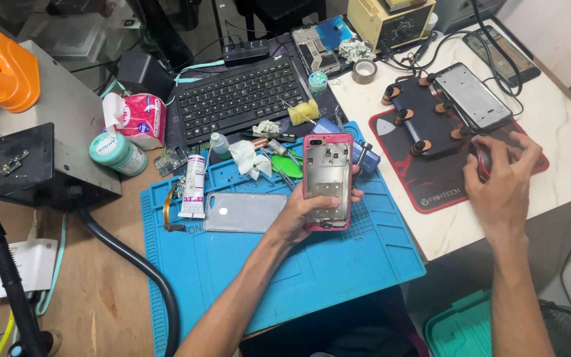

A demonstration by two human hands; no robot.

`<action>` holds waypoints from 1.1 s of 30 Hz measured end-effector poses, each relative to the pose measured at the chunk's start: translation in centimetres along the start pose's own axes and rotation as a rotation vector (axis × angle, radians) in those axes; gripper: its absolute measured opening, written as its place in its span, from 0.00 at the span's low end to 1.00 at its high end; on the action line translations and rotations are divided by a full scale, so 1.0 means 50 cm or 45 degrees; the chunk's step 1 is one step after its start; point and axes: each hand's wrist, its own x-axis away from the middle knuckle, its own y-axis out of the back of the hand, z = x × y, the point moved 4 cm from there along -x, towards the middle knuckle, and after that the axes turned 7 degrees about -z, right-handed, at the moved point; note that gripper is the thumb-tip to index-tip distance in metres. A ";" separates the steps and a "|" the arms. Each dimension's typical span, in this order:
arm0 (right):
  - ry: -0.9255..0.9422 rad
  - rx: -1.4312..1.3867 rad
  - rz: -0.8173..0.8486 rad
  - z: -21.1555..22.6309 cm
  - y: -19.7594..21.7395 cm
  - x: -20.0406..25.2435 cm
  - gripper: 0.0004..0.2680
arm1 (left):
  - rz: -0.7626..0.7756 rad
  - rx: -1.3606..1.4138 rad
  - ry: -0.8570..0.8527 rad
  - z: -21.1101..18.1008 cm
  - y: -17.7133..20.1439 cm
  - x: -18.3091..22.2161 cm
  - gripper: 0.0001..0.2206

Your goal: Performing final assembly of a smartphone by installing and securing small internal components using precision tools like tweezers and a spudger.

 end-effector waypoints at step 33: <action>-0.077 -0.047 0.059 0.015 0.005 -0.010 0.12 | 0.019 0.003 -0.013 -0.001 -0.001 0.001 0.35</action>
